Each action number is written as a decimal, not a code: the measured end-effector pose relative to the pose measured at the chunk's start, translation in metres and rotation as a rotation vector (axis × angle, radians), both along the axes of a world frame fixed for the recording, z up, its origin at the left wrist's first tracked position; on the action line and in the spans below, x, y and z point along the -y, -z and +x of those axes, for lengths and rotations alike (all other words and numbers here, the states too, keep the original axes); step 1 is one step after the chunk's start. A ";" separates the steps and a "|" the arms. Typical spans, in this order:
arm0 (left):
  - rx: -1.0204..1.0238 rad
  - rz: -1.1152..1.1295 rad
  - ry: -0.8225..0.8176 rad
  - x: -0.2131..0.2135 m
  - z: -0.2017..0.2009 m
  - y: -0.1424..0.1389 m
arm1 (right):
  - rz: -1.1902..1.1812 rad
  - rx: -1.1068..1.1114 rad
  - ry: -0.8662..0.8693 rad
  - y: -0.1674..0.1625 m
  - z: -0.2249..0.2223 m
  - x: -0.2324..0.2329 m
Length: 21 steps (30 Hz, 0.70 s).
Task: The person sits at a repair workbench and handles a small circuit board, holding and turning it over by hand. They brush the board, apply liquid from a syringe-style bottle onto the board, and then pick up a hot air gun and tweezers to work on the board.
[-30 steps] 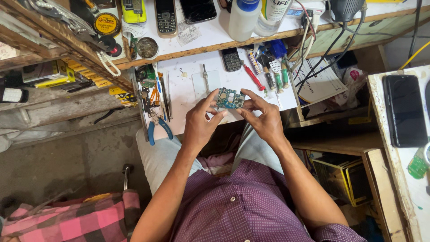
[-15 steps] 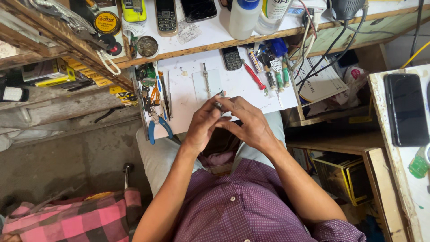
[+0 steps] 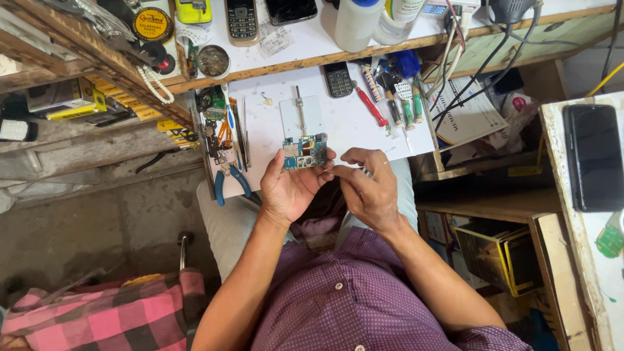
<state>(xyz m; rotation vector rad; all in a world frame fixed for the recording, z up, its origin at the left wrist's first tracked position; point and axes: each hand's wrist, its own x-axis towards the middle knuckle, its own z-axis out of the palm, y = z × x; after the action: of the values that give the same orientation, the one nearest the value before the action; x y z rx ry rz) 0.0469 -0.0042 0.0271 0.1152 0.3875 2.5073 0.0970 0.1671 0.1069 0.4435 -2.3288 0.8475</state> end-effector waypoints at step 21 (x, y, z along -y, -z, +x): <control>-0.096 -0.086 0.075 -0.011 0.008 0.007 | 0.229 0.270 -0.056 0.008 0.000 0.016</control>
<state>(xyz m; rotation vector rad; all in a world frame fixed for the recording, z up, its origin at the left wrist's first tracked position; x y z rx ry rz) 0.0548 0.0064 0.0206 0.2123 0.5206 2.4134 0.0974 0.1511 0.0994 0.5196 -2.6893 0.7044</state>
